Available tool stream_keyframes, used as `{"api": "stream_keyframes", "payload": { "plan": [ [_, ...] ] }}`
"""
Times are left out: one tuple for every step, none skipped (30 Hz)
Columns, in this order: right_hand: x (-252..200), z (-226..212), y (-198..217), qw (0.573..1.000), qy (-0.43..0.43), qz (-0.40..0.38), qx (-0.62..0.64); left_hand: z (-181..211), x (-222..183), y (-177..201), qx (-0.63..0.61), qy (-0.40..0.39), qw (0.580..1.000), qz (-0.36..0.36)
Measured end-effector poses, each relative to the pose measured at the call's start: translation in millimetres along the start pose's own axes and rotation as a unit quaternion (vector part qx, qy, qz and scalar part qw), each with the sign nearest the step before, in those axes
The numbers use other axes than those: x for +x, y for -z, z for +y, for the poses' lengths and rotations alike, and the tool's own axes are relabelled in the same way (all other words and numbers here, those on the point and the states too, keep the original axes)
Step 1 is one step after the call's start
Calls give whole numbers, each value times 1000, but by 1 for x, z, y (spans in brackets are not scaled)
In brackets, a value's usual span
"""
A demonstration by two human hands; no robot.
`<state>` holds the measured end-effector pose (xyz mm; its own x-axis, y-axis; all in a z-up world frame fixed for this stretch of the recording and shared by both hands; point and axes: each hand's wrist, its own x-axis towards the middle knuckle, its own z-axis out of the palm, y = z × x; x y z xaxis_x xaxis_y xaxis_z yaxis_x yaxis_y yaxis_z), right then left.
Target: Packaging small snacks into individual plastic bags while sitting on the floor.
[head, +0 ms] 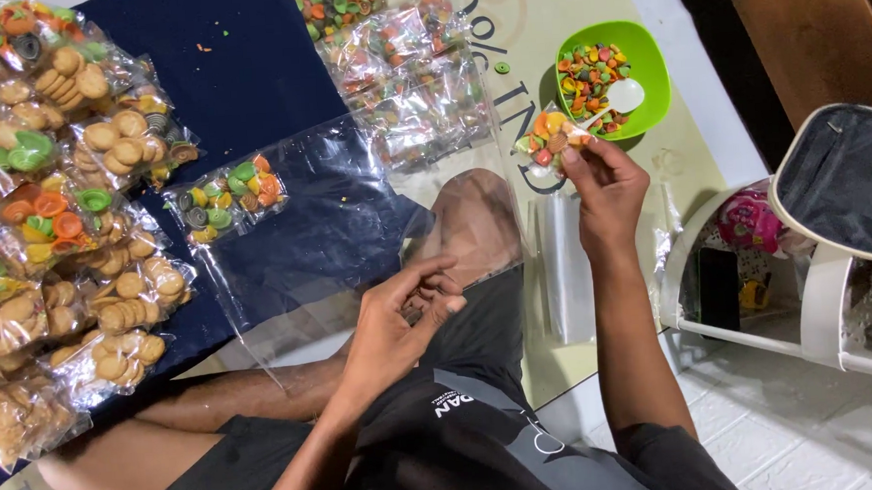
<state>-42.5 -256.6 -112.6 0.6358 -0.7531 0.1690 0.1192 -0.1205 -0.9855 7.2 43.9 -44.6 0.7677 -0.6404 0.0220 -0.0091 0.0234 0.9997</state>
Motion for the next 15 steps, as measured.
{"api": "stream_keyframes", "payload": {
  "plan": [
    [3,3,0,1000,-2,-16,6,1,0,0,4,-7,1000,-6],
    [4,7,1,999,-6,-30,10,1,-1,1,8,-11,1000,-13],
    [4,10,0,999,-9,-31,10,4,-4,2,8,-9,1000,-11],
    [6,13,-1,998,-30,-56,15,7,-4,3,9,-12,1000,-16],
    [9,16,-2,995,-52,-81,20,9,-4,4,11,-14,1000,-21],
    [8,13,-4,995,-52,-81,20,9,-5,4,11,-14,1000,-20],
    [7,9,-6,990,-79,-111,21,9,-6,3,15,-14,1000,-21],
    [7,6,-9,984,-106,-141,21,8,-5,3,19,-14,1000,-20],
    [8,-2,-12,984,-105,-143,22,8,-3,1,19,-15,1000,-19],
    [8,-10,-16,977,-124,-172,22,8,-2,0,54,-31,998,3],
    [7,-17,-19,969,-143,-200,22,8,-1,-1,90,-46,995,24],
    [7,-21,-21,969,-144,-202,22,9,3,-2,89,-45,995,26],
    [6,-26,-22,965,-149,-214,20,10,7,-3,138,-60,988,40],
    [7,-30,-24,962,-153,-227,18,12,12,-3,187,-75,978,55],
    [6,-32,-25,961,-153,-230,18,13,16,-4,188,-75,978,58]
  ]
}}
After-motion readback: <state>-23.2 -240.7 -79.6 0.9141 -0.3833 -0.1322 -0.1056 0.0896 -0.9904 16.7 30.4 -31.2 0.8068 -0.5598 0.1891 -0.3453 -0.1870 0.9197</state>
